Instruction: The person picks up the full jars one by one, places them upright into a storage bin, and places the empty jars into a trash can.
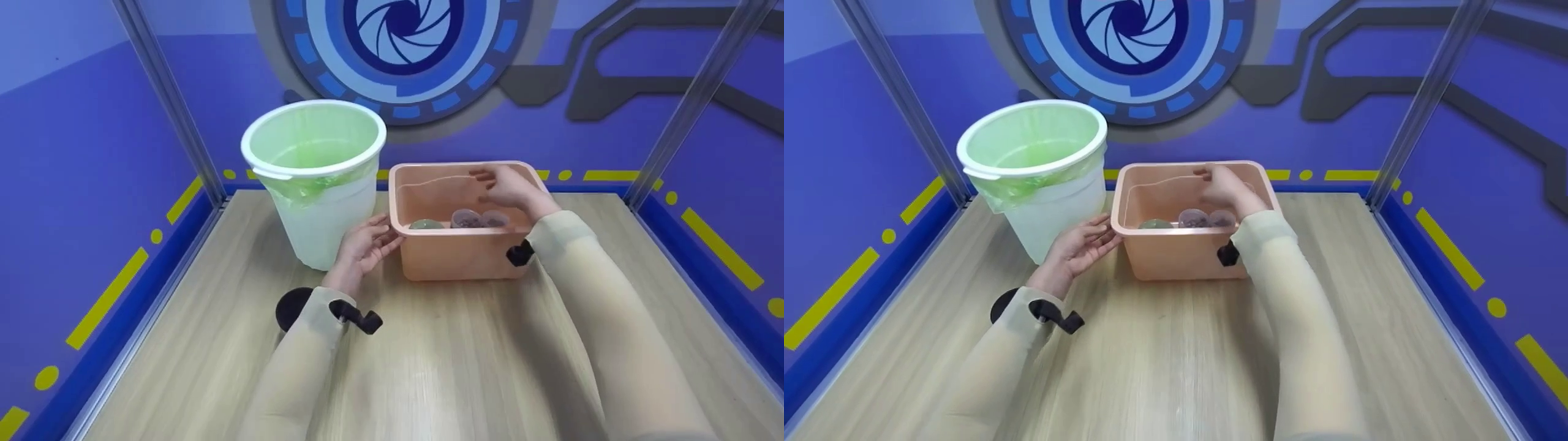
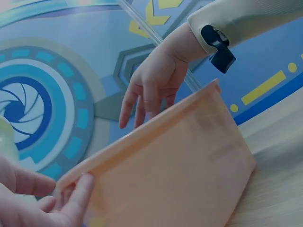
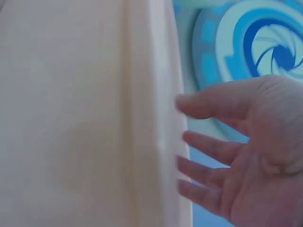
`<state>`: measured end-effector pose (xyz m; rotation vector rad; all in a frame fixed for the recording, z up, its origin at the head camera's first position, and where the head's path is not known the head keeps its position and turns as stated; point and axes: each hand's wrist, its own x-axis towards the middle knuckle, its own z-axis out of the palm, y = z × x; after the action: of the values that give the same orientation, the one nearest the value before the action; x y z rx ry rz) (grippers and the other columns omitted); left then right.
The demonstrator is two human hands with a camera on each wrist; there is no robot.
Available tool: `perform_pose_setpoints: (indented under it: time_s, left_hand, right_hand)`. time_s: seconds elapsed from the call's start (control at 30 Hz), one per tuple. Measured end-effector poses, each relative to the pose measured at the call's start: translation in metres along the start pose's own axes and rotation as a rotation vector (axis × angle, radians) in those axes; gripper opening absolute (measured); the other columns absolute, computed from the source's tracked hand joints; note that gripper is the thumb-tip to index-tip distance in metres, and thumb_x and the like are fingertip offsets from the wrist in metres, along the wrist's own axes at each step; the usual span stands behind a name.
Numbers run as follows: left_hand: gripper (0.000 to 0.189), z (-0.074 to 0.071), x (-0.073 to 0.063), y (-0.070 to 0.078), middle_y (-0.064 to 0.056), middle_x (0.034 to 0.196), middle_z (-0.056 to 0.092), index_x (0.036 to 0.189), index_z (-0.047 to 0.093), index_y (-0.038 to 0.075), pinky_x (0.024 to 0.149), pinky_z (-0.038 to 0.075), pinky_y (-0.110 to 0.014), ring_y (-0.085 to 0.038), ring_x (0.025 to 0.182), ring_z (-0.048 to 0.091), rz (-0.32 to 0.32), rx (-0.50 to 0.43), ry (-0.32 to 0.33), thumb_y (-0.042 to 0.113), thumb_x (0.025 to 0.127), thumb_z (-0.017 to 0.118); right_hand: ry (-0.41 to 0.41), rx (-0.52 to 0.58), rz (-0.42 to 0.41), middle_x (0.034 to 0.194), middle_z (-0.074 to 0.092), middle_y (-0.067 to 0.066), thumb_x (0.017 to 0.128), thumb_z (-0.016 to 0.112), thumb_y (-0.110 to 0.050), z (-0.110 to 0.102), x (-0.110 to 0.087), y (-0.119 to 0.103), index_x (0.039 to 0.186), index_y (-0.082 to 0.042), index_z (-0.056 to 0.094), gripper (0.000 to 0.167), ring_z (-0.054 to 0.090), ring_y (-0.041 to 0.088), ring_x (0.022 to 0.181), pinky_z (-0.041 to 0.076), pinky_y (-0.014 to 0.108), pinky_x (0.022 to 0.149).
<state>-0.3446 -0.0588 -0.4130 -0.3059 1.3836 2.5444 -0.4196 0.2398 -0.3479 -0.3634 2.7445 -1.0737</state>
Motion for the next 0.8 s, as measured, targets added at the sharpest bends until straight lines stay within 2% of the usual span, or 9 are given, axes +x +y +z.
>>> perform_pose_setpoints:
  time_s: [0.07,0.13,0.2,0.33,0.43,0.5,0.57,0.7,0.8]
  left_hand:
    - [0.047,-0.008,-0.011,0.007,-0.019,0.14,0.059,0.151,0.046,0.002,0.106,0.058,-0.039,-0.028,0.12,0.062,0.013,0.052,-0.026,0.0,0.104,0.052]
    - [0.046,-0.017,-0.025,0.014,-0.018,0.133,0.061,0.151,0.045,0.001,0.105,0.059,-0.039,-0.026,0.115,0.063,0.094,0.142,-0.055,0.003,0.105,0.052]
    - [0.042,-0.03,-0.04,0.02,-0.016,0.124,0.065,0.146,0.049,-0.002,0.101,0.061,-0.038,-0.024,0.109,0.066,0.247,0.228,-0.063,0.004,0.105,0.053]
    - [0.031,-0.07,-0.064,0.03,-0.01,0.107,0.072,0.131,0.058,-0.01,0.093,0.064,-0.035,-0.019,0.099,0.07,0.639,0.328,-0.011,-0.001,0.102,0.056]
    - [0.03,-0.11,-0.074,0.032,-0.003,0.107,0.071,0.13,0.058,-0.01,0.096,0.061,-0.027,-0.014,0.104,0.069,0.787,0.361,0.032,-0.002,0.101,0.059]
    - [0.035,-0.136,-0.078,0.031,0.0,0.114,0.07,0.136,0.054,-0.006,0.099,0.057,-0.022,-0.012,0.112,0.066,0.778,0.395,0.025,0.001,0.102,0.058]
    - [0.042,-0.162,-0.079,0.027,-0.001,0.125,0.067,0.145,0.047,-0.002,0.104,0.054,-0.022,-0.012,0.121,0.063,0.705,0.422,-0.029,0.002,0.103,0.055]
    - [0.062,-0.203,-0.076,0.014,-0.007,0.148,0.055,0.159,0.026,0.002,0.112,0.046,-0.027,-0.013,0.135,0.054,0.526,0.469,-0.223,-0.003,0.102,0.05]
    - [0.081,-0.223,-0.074,0.003,-0.007,0.16,0.044,0.164,0.011,0.005,0.118,0.04,-0.026,-0.013,0.144,0.045,0.434,0.468,-0.39,-0.004,0.099,0.057]
  right_hand:
    - [0.047,0.115,-0.009,0.157,0.047,0.018,0.101,0.061,-0.011,0.006,0.002,-0.012,0.154,-0.01,0.044,0.056,0.048,0.038,0.142,0.048,0.053,0.117]
    - [0.091,0.257,-0.009,0.156,0.05,0.017,0.104,0.061,-0.019,0.013,0.005,-0.026,0.153,-0.01,0.045,0.053,0.054,0.037,0.138,0.051,0.049,0.115]
    - [0.128,0.422,-0.01,0.152,0.054,0.017,0.104,0.061,-0.025,0.021,0.008,-0.042,0.152,-0.009,0.047,0.052,0.06,0.036,0.132,0.054,0.045,0.112]
    - [0.148,0.755,0.024,0.146,0.06,0.017,0.104,0.062,-0.029,0.039,0.013,-0.081,0.149,-0.009,0.05,0.05,0.067,0.035,0.123,0.057,0.042,0.107]
    - [0.131,0.92,0.055,0.143,0.062,0.018,0.104,0.061,-0.028,0.054,0.016,-0.107,0.147,-0.007,0.05,0.049,0.067,0.035,0.123,0.057,0.041,0.108]
    - [0.119,0.981,0.071,0.142,0.062,0.018,0.104,0.062,-0.026,0.063,0.018,-0.122,0.147,-0.006,0.049,0.049,0.066,0.035,0.125,0.057,0.041,0.109]
    - [0.112,1.009,0.086,0.142,0.062,0.018,0.104,0.062,-0.026,0.071,0.021,-0.133,0.148,-0.005,0.048,0.05,0.066,0.034,0.124,0.057,0.04,0.109]
    - [0.102,1.001,0.106,0.141,0.063,0.016,0.103,0.064,-0.029,0.084,0.026,-0.146,0.149,-0.005,0.047,0.055,0.07,0.029,0.119,0.059,0.035,0.104]
    - [0.09,1.006,0.116,0.141,0.063,0.016,0.102,0.066,-0.029,0.091,0.03,-0.152,0.149,-0.005,0.048,0.056,0.071,0.028,0.117,0.06,0.034,0.102]
